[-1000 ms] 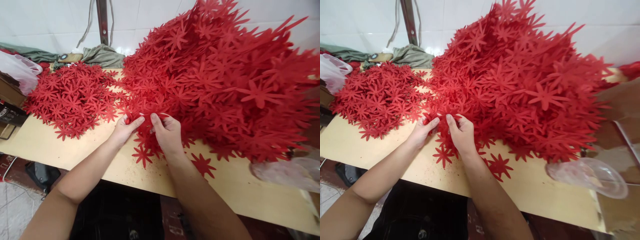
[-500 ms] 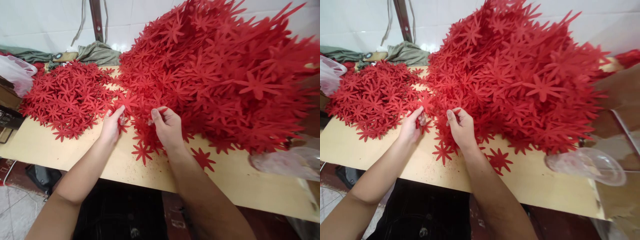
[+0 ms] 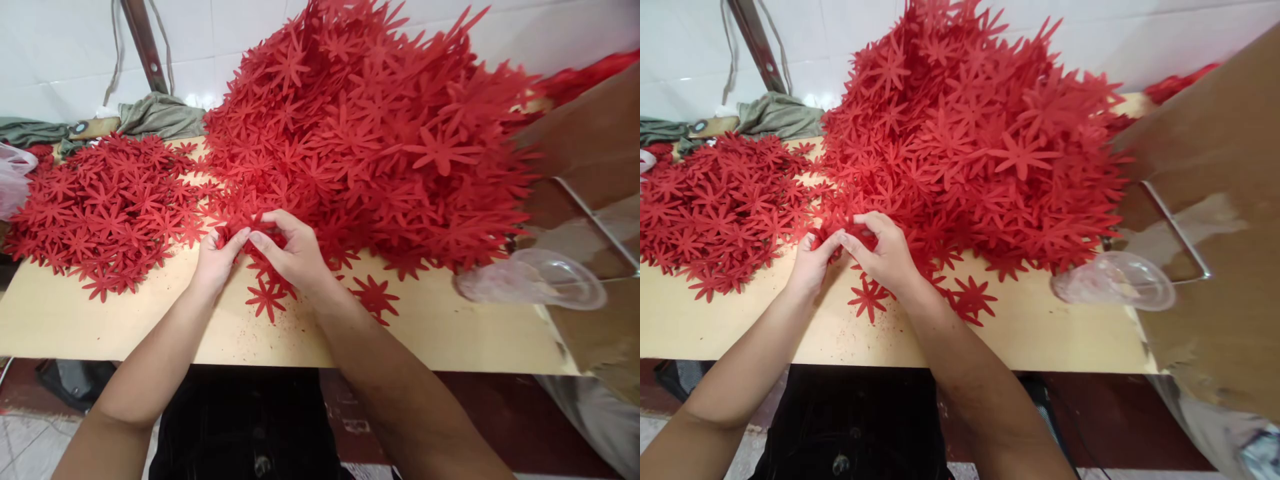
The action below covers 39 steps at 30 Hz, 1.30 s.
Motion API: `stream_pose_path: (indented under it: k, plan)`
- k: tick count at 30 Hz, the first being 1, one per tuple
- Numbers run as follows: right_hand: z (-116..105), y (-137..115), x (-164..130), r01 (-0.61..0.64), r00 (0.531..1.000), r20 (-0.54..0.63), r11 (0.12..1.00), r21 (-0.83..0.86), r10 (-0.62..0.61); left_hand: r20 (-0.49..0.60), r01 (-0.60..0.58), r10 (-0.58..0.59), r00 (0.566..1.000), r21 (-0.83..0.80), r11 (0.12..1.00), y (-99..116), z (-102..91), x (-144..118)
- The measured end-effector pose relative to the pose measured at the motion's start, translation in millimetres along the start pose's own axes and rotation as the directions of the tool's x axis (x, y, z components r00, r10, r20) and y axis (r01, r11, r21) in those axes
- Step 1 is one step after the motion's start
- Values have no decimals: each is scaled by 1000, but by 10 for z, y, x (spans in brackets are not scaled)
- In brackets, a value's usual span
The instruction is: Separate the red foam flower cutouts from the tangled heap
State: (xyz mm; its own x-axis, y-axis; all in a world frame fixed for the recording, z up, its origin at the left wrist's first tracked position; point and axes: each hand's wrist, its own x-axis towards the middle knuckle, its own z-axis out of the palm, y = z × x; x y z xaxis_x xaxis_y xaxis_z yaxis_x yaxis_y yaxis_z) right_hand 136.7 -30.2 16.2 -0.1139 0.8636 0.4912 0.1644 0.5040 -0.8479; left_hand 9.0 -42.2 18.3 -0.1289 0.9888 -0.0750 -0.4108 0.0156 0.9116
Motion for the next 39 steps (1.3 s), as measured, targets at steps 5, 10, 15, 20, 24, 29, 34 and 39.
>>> stream_pose_path:
  k: [5,10,15,20,24,29,34,39]
  plan:
    - [3,70,35,-173,981,-62,970,173,186,-7,18,-17,1000,30,999,-17,5,16]
    - [-52,127,96,-228,954,-128,932,282,272,-19,23,-23,1000,4,1000,-18,6,19]
    - [-27,82,78,-253,952,-103,930,265,288,61,46,-45,997,-15,999,25,31,-5]
    - [15,47,41,-232,964,-89,957,176,250,87,56,-60,994,53,997,22,32,-12]
    - [46,48,16,-229,968,-68,961,154,242,79,16,-23,997,81,997,0,18,-18]
    - [66,64,15,-232,968,-37,946,225,246,43,0,-3,999,70,998,-17,4,-12]
    - [67,91,27,-250,968,61,922,295,243,-12,-21,22,1000,42,999,-34,-19,15]
    - [36,86,32,-263,964,20,945,194,264,40,-11,9,999,63,998,-16,1,3]
